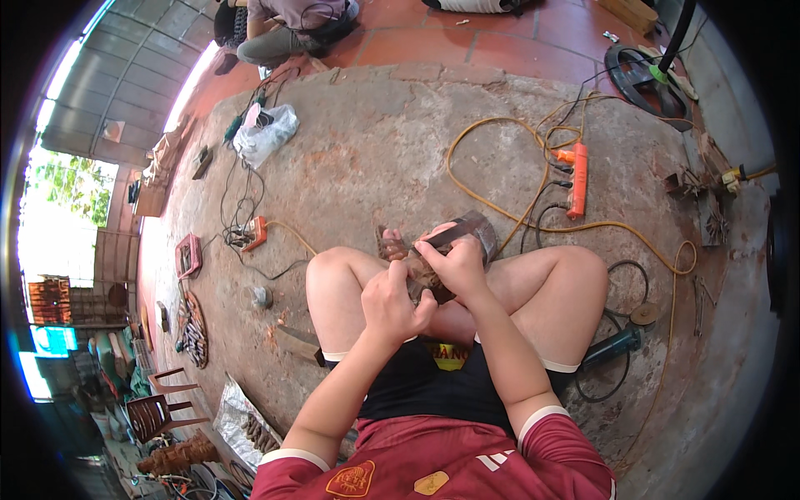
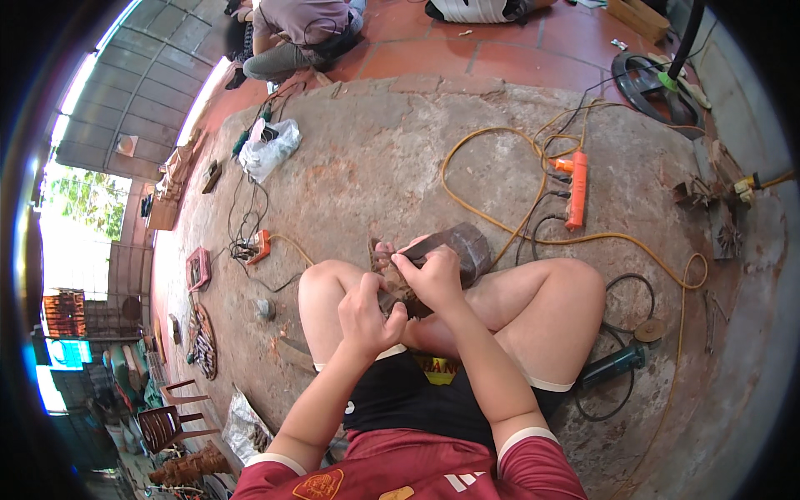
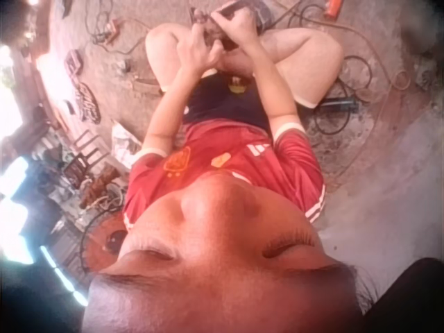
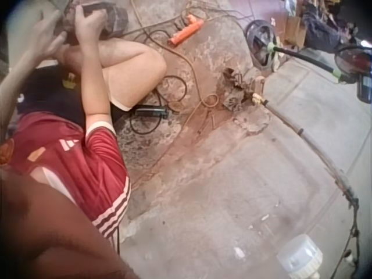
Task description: The person sits on the floor and carves a piece of wood using a knife. They hold the wood in their left hand and use the knife in their right hand to shape it, occasionally rotating the piece to work on different sides.
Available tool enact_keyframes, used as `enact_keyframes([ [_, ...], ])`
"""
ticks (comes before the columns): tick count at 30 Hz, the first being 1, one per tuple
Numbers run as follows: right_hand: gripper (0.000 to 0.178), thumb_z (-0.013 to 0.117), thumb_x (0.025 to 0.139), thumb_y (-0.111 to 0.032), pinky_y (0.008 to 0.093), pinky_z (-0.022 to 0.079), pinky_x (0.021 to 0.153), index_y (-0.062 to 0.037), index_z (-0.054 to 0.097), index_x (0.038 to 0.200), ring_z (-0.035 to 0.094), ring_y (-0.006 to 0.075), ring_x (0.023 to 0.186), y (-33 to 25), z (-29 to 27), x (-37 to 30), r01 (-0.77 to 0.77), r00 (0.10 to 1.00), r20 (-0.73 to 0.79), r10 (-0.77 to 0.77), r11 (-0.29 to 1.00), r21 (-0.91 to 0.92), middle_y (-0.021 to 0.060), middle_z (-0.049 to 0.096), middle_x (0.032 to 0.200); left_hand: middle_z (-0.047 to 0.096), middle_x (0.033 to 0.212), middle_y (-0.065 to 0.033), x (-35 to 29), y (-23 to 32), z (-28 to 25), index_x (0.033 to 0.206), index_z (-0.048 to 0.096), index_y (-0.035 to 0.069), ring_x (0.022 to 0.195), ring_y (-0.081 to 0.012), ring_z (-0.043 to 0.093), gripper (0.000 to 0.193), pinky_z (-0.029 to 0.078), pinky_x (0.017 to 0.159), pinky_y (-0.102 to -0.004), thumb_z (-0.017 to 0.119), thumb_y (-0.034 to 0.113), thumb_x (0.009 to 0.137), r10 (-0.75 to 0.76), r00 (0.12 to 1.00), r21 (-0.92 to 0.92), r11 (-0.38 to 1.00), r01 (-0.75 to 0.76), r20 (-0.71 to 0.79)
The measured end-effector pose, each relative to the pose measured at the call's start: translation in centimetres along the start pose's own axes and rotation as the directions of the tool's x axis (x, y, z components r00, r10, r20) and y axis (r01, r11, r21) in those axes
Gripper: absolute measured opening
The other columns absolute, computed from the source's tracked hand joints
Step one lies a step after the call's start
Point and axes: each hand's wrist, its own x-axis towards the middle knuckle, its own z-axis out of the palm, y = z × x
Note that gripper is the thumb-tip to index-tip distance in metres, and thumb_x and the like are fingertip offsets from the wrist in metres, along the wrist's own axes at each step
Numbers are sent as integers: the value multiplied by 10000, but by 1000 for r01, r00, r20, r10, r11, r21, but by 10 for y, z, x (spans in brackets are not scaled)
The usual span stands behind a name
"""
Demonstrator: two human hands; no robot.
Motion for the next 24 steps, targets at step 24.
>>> enact_keyframes([
  [24, 141, 750, 831, -131, 259, 490, 588, 1, 705, 853, 612, 94, 630, 8, -28, 4, -290, 953, 2, 304, 906, 308, 37, 680, 723, 596, 704, -211, 31, -54, -12, 868, 554, 40, 686, -402, 601, 220, 479, 639, -447, 599, 197, 720, -231, 973, -136, 965, 225, -29],
])
